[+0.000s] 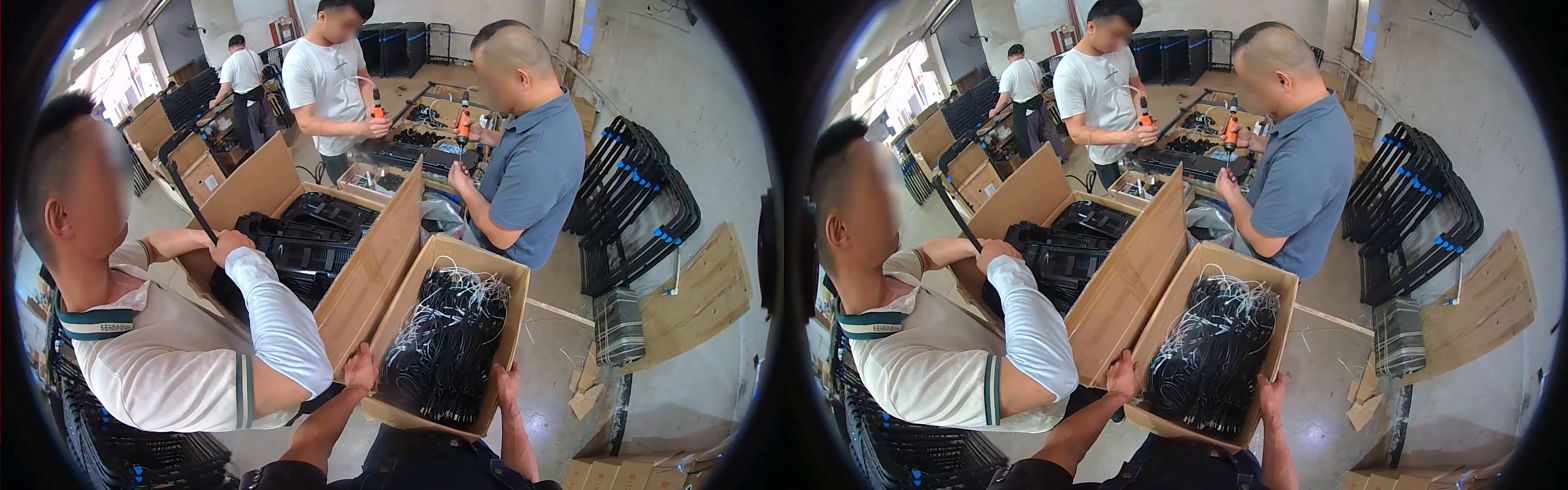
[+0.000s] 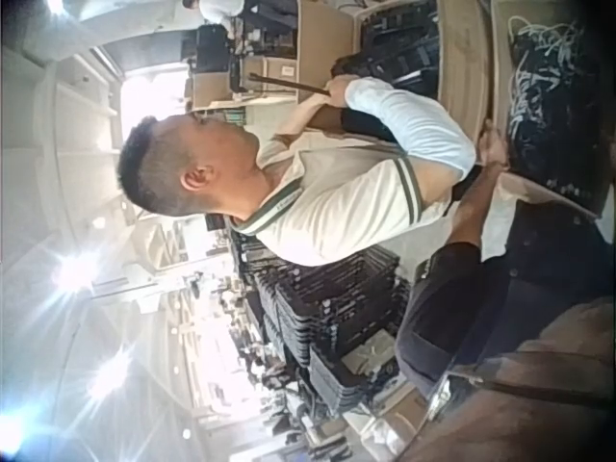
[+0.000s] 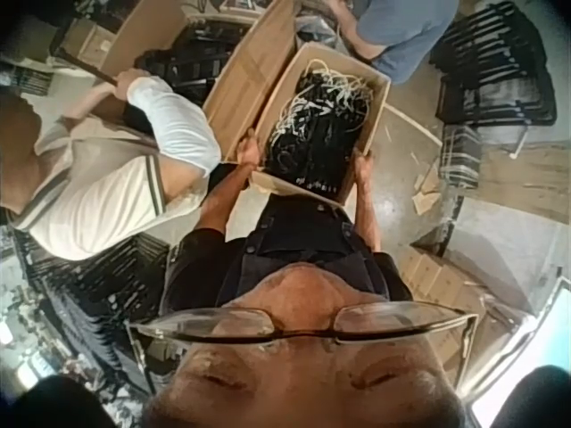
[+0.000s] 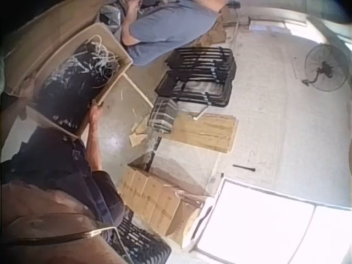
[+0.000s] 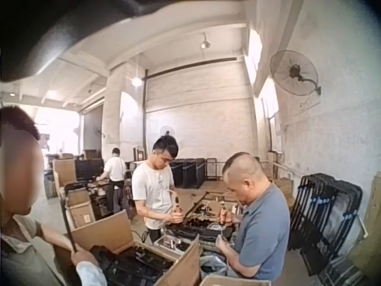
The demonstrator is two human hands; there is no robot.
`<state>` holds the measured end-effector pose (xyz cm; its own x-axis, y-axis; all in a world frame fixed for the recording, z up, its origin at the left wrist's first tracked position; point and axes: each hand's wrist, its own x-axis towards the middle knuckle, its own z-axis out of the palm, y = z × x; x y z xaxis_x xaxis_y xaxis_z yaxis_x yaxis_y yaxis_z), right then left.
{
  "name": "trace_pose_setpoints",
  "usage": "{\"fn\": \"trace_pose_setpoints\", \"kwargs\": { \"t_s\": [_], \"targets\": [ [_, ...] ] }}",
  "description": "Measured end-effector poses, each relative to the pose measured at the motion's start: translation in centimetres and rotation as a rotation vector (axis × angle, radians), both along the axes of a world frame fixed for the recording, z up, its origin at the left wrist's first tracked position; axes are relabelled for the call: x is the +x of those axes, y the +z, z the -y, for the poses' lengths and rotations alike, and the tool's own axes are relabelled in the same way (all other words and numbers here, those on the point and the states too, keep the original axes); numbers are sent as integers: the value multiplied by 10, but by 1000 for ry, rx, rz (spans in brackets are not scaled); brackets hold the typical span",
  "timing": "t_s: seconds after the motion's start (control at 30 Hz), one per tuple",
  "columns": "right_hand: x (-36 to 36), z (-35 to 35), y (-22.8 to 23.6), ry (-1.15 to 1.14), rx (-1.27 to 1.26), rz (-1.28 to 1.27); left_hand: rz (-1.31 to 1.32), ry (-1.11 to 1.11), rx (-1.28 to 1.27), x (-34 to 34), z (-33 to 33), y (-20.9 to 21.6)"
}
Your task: Packing metal frame components and parts into cardboard boxes in a manufacturing facility.
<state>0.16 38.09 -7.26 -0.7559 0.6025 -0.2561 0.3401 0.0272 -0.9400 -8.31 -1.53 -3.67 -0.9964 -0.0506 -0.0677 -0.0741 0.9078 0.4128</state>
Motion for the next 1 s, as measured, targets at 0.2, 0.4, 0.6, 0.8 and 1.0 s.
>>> {"fn": "trace_pose_setpoints", "kwargs": {
  "t_s": [0.2,0.4,0.6,0.8,1.0],
  "targets": [
    [0,2,4,-1,14,-28,26,12,16,0,-1,0],
    [1,3,13,28,-8,5,24,18,27,1,0,2],
    [1,-1,3,26,-11,5,-26,3,18,-1,1,-6],
    [1,0,6,26,-24,26,62,13,3,-2,-1,-1],
    [1,4,5,0,3,-34,43,21,22,-1,6,-15]
  ]
}}
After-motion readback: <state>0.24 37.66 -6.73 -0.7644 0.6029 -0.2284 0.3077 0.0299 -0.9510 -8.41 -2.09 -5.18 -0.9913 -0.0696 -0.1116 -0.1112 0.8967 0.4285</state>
